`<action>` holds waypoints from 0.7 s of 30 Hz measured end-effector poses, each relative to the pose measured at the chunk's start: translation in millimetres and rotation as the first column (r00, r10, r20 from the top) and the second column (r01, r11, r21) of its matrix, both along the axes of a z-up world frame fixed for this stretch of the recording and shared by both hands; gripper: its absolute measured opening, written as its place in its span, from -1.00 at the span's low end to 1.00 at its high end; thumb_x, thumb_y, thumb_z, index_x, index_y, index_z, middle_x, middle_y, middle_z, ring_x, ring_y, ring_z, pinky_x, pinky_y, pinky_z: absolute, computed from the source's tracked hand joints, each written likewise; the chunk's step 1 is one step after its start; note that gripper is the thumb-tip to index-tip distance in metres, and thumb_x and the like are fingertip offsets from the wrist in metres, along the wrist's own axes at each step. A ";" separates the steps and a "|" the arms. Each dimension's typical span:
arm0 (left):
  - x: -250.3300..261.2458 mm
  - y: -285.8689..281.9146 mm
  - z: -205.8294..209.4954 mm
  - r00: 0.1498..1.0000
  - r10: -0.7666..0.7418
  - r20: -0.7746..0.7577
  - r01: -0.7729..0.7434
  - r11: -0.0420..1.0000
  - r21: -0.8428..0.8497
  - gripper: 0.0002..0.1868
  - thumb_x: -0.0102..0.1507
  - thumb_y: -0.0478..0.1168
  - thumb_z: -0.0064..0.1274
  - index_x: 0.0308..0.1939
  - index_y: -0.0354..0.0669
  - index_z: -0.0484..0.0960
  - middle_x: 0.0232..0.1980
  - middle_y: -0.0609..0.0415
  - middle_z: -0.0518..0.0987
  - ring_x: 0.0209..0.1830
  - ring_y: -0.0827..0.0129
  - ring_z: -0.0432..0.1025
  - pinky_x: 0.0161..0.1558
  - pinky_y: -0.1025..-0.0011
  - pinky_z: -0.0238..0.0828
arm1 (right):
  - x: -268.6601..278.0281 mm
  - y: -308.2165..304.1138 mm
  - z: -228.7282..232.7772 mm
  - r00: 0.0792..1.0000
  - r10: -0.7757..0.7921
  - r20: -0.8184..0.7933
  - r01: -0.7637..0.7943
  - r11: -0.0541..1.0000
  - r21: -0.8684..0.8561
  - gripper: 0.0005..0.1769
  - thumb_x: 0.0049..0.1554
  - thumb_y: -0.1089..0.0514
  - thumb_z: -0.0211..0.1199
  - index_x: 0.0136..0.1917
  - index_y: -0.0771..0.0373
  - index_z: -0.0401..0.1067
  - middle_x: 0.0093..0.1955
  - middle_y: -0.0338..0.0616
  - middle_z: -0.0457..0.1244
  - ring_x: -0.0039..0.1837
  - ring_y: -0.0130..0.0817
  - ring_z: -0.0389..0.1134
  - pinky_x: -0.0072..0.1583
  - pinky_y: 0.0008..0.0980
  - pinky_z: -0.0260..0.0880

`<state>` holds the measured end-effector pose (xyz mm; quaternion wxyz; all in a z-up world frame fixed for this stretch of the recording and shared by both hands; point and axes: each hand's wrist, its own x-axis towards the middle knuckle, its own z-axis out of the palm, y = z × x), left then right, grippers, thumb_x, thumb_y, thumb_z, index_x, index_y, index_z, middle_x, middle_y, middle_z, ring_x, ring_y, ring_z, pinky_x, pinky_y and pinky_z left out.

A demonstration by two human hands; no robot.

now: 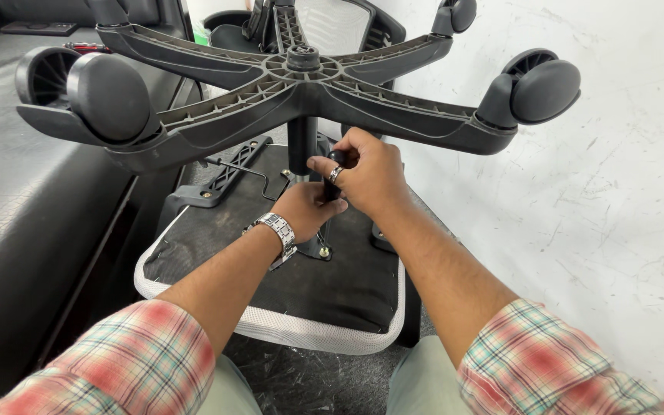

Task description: The person assembles an office chair by attaching the seat to the base with casters. They align the seat, insert the central gas lift, and tighten the mechanism by hand to secure the components together.

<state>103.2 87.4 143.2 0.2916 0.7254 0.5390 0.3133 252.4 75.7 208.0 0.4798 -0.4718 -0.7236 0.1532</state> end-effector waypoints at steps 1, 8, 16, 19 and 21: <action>0.5 -0.2 0.6 1.000 0.015 -0.015 -0.015 0.999 -0.028 -0.58 0.24 0.05 0.13 0.01 -0.15 0.70 -0.17 0.04 0.73 -0.19 0.33 0.60 -0.03 0.34 0.48 | 0.1 0.1 -0.6 1.000 -0.003 0.024 0.004 1.000 -0.027 -0.58 -0.02 -0.04 0.57 -0.12 0.31 0.52 -0.31 -0.13 0.42 -0.27 -0.49 0.42 -0.19 -0.44 0.44; -3.1 0.7 0.7 1.000 0.025 0.018 -0.025 0.999 -0.027 -0.58 0.23 0.06 0.15 0.03 -0.11 0.69 -0.13 0.08 0.73 -0.12 0.41 0.60 0.01 0.40 0.48 | 10.3 3.9 -1.0 0.952 0.298 -0.068 -0.303 0.950 -0.073 -0.57 0.21 0.07 0.25 0.32 0.21 0.42 0.08 -0.17 0.43 -0.04 -0.53 0.46 -0.03 -0.47 0.48; -1.3 2.0 3.1 1.000 0.018 0.021 -0.017 0.998 -0.059 -0.56 0.22 0.04 0.16 0.08 -0.10 0.67 -0.10 0.07 0.74 -0.09 0.40 0.61 0.03 0.41 0.47 | 16.1 6.4 3.6 0.977 0.210 0.042 -0.210 0.978 0.004 -0.67 0.11 0.09 0.41 0.12 0.27 0.56 -0.10 -0.15 0.48 -0.07 -0.56 0.50 -0.01 -0.54 0.49; 0.4 2.9 2.0 0.999 0.028 0.018 -0.027 0.998 -0.051 -0.56 0.23 0.03 0.16 0.09 -0.11 0.67 -0.11 0.04 0.74 -0.10 0.36 0.62 0.02 0.39 0.47 | 10.1 7.4 3.5 0.991 0.132 0.002 -0.132 0.991 -0.006 -0.64 0.02 0.07 0.52 0.00 0.32 0.56 -0.18 -0.14 0.46 -0.15 -0.53 0.49 -0.10 -0.52 0.50; 1.5 4.6 0.3 1.000 0.016 0.025 -0.015 0.999 -0.052 -0.56 0.23 0.04 0.15 0.09 -0.11 0.67 -0.10 0.03 0.74 -0.09 0.34 0.62 0.02 0.38 0.47 | 6.6 6.3 2.0 0.998 0.065 0.002 -0.065 0.998 0.005 -0.60 -0.03 0.06 0.58 -0.07 0.36 0.54 -0.24 -0.11 0.45 -0.19 -0.48 0.48 -0.13 -0.50 0.49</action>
